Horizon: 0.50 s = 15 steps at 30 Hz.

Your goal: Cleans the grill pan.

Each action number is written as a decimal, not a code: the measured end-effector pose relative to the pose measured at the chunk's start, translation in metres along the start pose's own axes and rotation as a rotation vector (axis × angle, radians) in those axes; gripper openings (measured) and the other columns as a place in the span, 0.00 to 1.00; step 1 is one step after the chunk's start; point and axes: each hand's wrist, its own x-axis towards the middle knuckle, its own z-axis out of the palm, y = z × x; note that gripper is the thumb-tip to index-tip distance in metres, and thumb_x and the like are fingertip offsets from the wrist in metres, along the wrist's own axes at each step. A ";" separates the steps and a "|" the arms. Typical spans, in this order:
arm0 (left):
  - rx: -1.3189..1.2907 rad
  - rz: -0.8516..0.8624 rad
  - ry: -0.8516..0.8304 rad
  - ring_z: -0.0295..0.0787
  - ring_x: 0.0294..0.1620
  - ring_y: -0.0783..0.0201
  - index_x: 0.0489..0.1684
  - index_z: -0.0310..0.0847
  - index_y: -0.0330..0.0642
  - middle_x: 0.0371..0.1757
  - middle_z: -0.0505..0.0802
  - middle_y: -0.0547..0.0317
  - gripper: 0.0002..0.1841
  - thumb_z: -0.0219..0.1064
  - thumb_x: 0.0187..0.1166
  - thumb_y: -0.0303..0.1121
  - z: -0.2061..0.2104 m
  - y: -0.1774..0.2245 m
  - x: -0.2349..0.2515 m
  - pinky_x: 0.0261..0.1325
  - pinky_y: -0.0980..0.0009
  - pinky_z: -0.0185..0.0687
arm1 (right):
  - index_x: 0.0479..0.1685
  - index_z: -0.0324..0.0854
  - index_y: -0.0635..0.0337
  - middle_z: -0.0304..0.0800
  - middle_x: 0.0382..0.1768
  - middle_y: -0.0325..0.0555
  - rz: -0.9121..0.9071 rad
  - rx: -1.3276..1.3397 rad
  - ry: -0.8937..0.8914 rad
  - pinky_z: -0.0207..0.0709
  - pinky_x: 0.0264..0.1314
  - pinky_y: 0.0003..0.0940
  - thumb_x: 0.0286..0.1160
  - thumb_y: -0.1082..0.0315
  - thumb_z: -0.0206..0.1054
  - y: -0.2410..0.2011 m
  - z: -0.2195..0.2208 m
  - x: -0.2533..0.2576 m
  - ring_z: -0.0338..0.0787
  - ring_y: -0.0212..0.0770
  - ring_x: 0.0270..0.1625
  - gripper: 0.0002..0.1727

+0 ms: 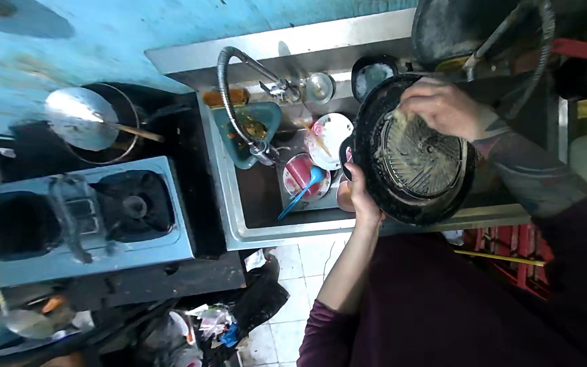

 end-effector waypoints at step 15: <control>-0.060 -0.057 -0.031 0.89 0.62 0.72 0.74 0.75 0.66 0.62 0.92 0.71 0.32 0.36 0.87 0.69 0.007 -0.020 -0.004 0.62 0.62 0.89 | 0.59 0.88 0.60 0.89 0.63 0.56 0.500 -0.162 0.212 0.76 0.78 0.47 0.91 0.66 0.55 -0.007 0.009 -0.106 0.85 0.55 0.71 0.16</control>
